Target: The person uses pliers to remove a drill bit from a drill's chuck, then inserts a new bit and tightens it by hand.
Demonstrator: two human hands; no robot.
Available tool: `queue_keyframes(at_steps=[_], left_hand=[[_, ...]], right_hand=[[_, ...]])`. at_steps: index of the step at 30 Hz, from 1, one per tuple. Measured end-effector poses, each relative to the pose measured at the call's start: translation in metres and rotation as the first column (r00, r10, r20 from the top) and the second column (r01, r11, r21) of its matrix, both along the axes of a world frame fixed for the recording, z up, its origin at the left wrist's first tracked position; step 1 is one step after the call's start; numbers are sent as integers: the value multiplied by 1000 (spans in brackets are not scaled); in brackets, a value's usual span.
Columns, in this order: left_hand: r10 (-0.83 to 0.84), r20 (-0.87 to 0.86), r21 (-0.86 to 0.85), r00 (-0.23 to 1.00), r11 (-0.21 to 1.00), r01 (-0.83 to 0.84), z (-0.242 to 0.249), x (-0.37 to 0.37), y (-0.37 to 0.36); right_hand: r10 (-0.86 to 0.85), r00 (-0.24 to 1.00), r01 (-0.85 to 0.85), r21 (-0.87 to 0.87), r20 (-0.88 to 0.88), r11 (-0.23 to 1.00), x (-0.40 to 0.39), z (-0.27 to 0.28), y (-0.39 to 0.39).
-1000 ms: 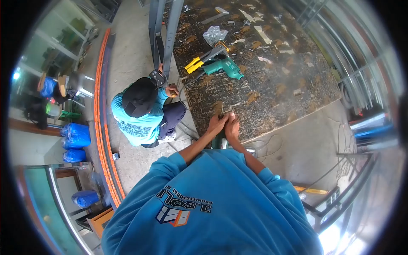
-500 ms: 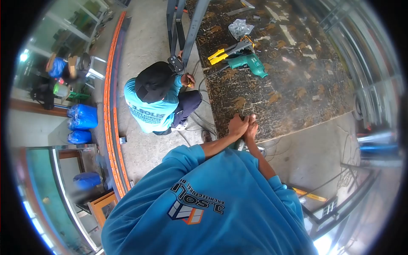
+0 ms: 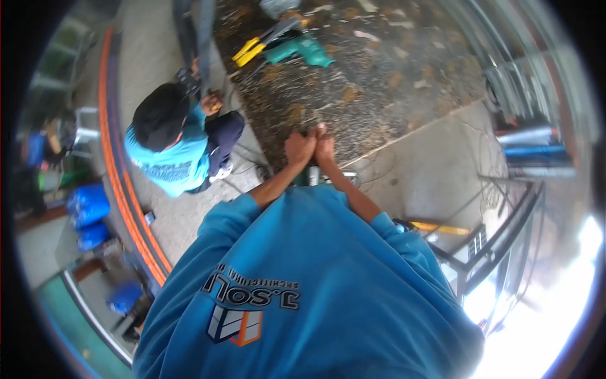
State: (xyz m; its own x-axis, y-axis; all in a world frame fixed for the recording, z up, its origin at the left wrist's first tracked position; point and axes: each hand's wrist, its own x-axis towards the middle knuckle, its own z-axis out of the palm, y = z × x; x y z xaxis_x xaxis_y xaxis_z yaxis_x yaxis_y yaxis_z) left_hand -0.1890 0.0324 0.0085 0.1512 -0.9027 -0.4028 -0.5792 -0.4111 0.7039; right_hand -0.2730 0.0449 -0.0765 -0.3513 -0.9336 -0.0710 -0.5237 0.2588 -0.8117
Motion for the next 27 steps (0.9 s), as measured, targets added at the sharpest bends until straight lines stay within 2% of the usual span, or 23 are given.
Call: queue_keyframes(at_steps=[2,4,6,7,9,10,11,12,13,14,15,16,17,18,20,21,22,23,24,26,27], left_hand=[[-50,-24,-34,998,998,49,-7,3,-5],[-60,-225,-49,972,998,50,4,12,3],[-68,-243,-98,968,994,46,-37,19,16],[-67,-280,-154,958,988,24,-48,20,12],[-19,-275,-196,961,980,-37,-33,17,20],[16,-280,-196,960,978,-74,-29,11,26],[14,-283,-188,959,980,-70,-33,8,31],[-29,-258,-105,966,994,1,-40,10,32],[-83,-225,-26,971,997,79,-44,13,31],[-87,-142,-164,986,984,64,-60,12,34],[-80,-63,-309,995,949,57,-72,10,42],[13,-155,-247,988,968,-51,-53,2,43],[107,-242,-169,964,974,-150,-35,-3,41],[86,-233,-183,969,974,-131,-47,3,42],[226,-410,-81,883,956,-282,-63,8,43],[224,-411,-85,884,956,-282,-63,8,40],[223,-465,13,857,969,-246,-63,9,39],[232,-513,116,827,973,-201,-60,10,41],[239,-506,120,829,971,-207,-58,7,43],[248,-510,84,824,967,-239,-55,4,43],[103,-356,-57,929,990,-132,-61,9,38]], right_hand=[[-10,969,-35,177,246,984,-6,45,1],[-23,976,0,107,218,994,-6,55,0],[80,976,-69,-62,200,996,-4,63,11],[101,974,-84,-91,203,992,-6,69,10],[79,903,-193,236,423,952,-12,81,8],[85,902,-196,227,423,954,-14,84,2],[105,912,-198,200,396,960,-15,91,5],[119,921,-194,170,371,966,-17,92,7],[223,908,-289,145,354,946,-18,84,6],[316,948,-317,-25,-42,948,-15,62,10],[280,850,-387,-169,-446,906,-8,43,21],[196,948,-262,-268,-250,927,-7,39,28],[118,992,-122,-337,-34,933,-9,40,27],[100,995,-102,-351,-26,931,-12,46,27],[87,995,-86,-23,47,996,-22,55,34],[76,997,-77,76,18,994,-25,60,27],[79,997,-80,74,18,994,-31,60,15],[152,987,-147,99,-44,984,-37,53,4],[228,969,-214,128,-100,968,-41,52,-6],[114,978,-136,-121,-175,983,-42,56,-27],[120,978,-143,-130,-173,981,-41,66,-37]])
